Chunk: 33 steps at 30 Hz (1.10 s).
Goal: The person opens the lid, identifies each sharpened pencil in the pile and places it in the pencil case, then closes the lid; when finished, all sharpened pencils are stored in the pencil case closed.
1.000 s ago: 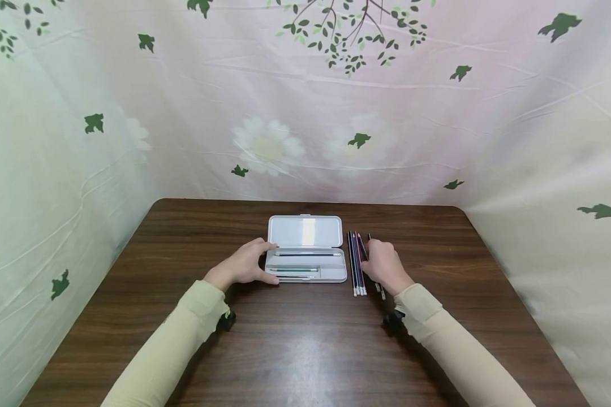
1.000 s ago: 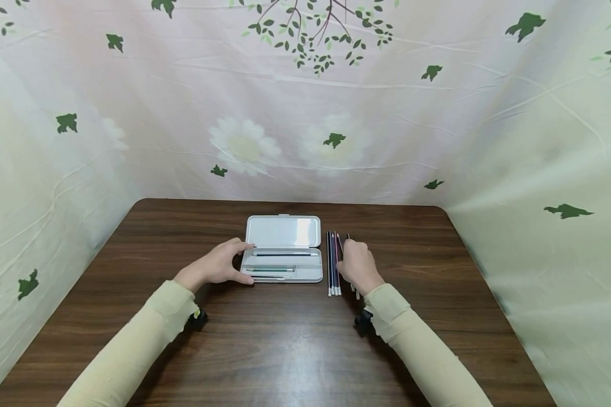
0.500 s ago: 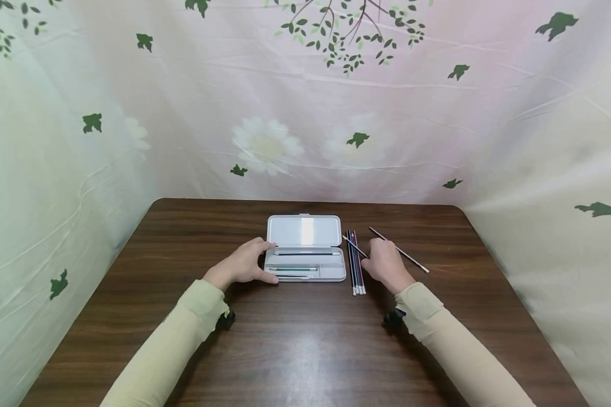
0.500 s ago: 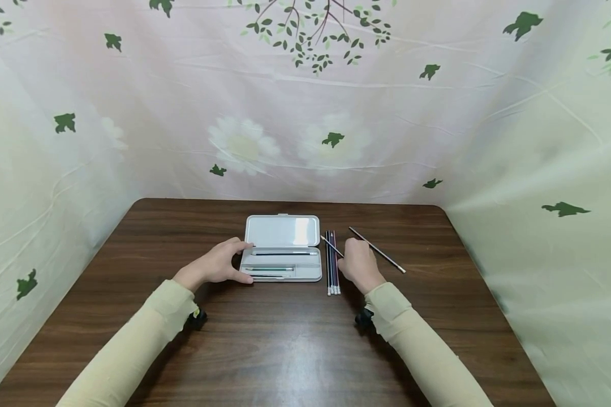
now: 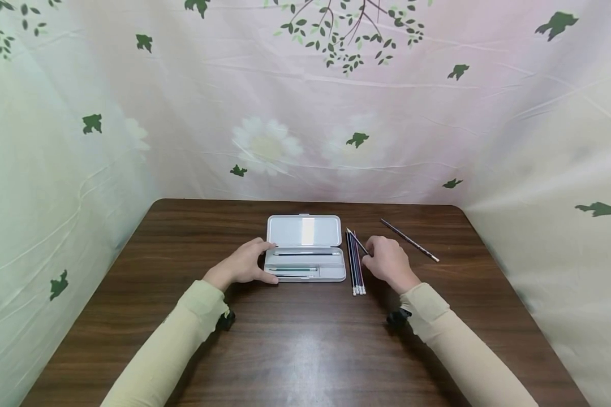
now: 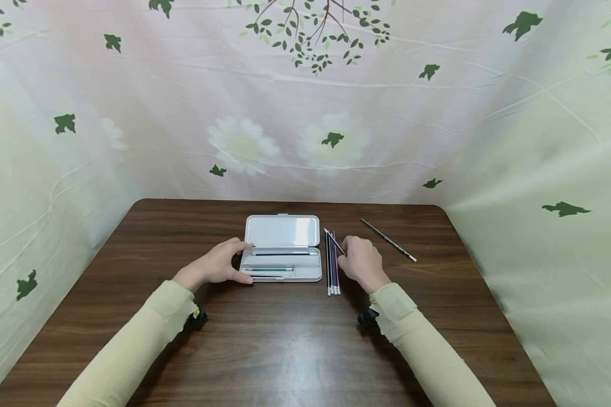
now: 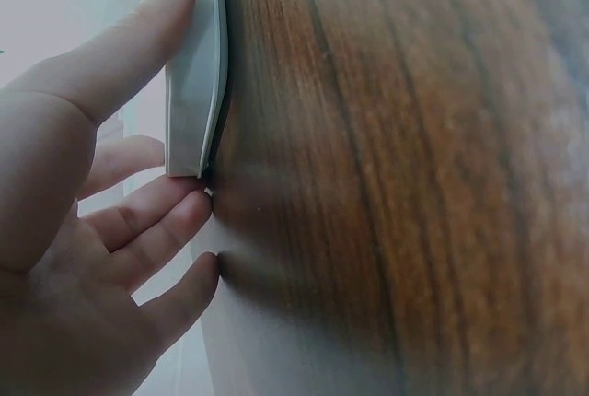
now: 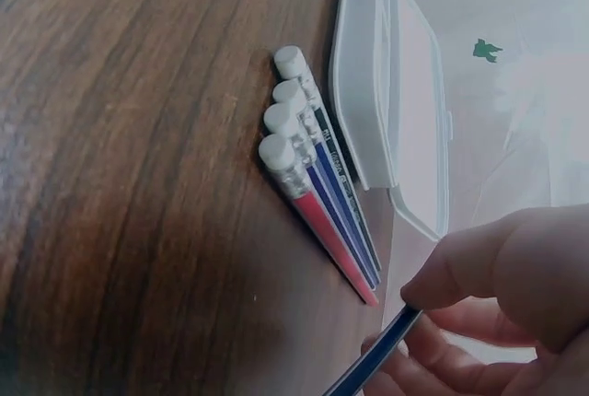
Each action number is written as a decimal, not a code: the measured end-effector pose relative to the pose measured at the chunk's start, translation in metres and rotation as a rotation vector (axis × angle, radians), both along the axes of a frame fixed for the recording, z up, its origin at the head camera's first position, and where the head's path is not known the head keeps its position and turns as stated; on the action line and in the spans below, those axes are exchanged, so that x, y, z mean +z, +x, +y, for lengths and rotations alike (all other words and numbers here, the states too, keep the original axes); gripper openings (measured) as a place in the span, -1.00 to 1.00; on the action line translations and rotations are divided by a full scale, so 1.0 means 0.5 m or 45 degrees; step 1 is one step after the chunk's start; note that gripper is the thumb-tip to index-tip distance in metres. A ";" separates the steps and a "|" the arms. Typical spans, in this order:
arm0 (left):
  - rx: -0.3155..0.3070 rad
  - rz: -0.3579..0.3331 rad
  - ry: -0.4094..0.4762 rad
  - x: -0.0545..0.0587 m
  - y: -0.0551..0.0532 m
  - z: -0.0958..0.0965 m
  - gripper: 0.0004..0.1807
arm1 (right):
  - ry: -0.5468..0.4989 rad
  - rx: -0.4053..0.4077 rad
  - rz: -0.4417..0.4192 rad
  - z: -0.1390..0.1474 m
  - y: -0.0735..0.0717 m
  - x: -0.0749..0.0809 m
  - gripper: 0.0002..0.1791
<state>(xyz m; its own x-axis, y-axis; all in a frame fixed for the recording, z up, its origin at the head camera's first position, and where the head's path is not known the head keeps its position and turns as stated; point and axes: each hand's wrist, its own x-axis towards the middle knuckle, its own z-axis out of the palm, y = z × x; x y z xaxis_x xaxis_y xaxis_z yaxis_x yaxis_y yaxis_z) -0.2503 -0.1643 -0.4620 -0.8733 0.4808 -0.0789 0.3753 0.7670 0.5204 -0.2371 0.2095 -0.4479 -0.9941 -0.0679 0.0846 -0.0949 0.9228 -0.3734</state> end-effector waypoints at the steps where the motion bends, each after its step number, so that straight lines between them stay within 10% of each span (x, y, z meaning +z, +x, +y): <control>1: 0.002 -0.002 0.000 0.000 0.000 0.000 0.09 | -0.010 0.018 0.011 0.000 -0.001 0.000 -0.87; 33: 0.000 0.009 0.004 -0.005 -0.002 -0.003 0.09 | -0.142 0.565 0.207 -0.143 -0.014 0.000 -0.78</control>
